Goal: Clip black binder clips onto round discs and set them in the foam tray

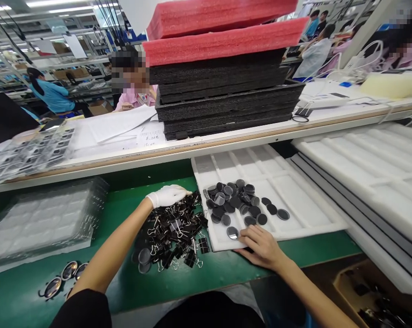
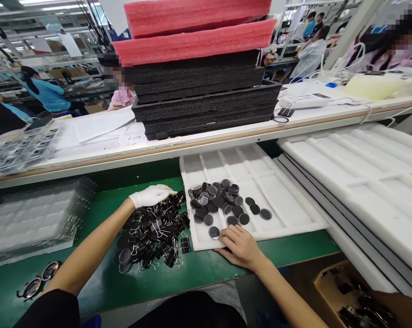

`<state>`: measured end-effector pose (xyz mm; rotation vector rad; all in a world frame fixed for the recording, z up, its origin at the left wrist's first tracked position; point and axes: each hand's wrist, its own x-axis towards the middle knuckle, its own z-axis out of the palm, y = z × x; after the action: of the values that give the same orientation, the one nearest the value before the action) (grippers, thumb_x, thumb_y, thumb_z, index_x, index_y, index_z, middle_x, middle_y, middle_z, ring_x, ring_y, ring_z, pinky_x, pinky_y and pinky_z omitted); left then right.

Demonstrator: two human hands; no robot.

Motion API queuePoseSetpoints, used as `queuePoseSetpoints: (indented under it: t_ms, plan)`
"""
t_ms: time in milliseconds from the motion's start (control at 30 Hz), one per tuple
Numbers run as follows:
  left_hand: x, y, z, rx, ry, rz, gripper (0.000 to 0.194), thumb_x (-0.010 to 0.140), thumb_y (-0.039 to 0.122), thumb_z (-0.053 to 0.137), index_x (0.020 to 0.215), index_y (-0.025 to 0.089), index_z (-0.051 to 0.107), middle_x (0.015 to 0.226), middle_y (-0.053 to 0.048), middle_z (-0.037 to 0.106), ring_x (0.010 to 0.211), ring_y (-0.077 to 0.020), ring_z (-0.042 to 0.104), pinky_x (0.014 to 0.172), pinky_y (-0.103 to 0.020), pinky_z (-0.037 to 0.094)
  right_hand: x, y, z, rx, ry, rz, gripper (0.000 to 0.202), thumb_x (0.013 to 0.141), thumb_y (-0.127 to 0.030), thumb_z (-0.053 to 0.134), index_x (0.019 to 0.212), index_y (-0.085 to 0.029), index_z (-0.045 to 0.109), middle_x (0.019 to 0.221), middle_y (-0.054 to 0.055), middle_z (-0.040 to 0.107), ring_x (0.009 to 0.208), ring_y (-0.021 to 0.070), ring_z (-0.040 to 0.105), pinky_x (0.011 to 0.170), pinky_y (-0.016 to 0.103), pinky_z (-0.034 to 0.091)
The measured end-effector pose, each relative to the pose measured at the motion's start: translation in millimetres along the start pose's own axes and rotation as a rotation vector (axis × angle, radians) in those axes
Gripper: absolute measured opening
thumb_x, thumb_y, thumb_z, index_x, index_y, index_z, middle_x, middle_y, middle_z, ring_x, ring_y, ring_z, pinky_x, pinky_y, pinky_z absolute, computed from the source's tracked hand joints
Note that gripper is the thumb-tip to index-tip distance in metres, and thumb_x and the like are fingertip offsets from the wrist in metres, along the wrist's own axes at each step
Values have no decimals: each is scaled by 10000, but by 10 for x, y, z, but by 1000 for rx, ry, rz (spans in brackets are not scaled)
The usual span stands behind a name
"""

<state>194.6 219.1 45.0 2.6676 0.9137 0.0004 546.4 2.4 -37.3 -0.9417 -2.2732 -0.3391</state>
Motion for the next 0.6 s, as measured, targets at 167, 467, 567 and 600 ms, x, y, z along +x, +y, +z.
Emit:
queuePoseSetpoints:
  t_ms: [167,467,567,600]
  plan:
    - [-16,33,-24,2,44,2,554,1043,494,262,1357,291,672,1433,6,643,1343,-194,573,1185,-341,406,-14,35,-32,-32,-12,13,131,916,-277,704,935,-168,634,911,76,669,792,185,561,707,324,430]
    - [-470,213,-262,91,202,-135,608,1017,557,357,1435,184,593,1463,-117,607,1356,-294,556,1182,-459,393,172,-331,35,-159,82,84,325,917,-387,673,1140,-151,663,1065,148,705,993,289,596,894,461,377]
    - [-767,359,-329,121,249,-182,557,1016,568,379,1348,220,660,1363,-81,683,1256,-265,629,1110,-401,448,507,-519,89,-121,-88,49,254,959,-353,622,1137,-176,659,1150,118,702,1064,273,589,932,445,353]
    - [-872,410,-339,106,275,-223,529,1019,566,375,1257,232,710,1260,-61,736,1157,-244,677,1040,-366,484,637,-569,108,-120,-159,47,245,981,-342,590,1155,-181,652,1188,114,693,1089,270,579,933,436,346]
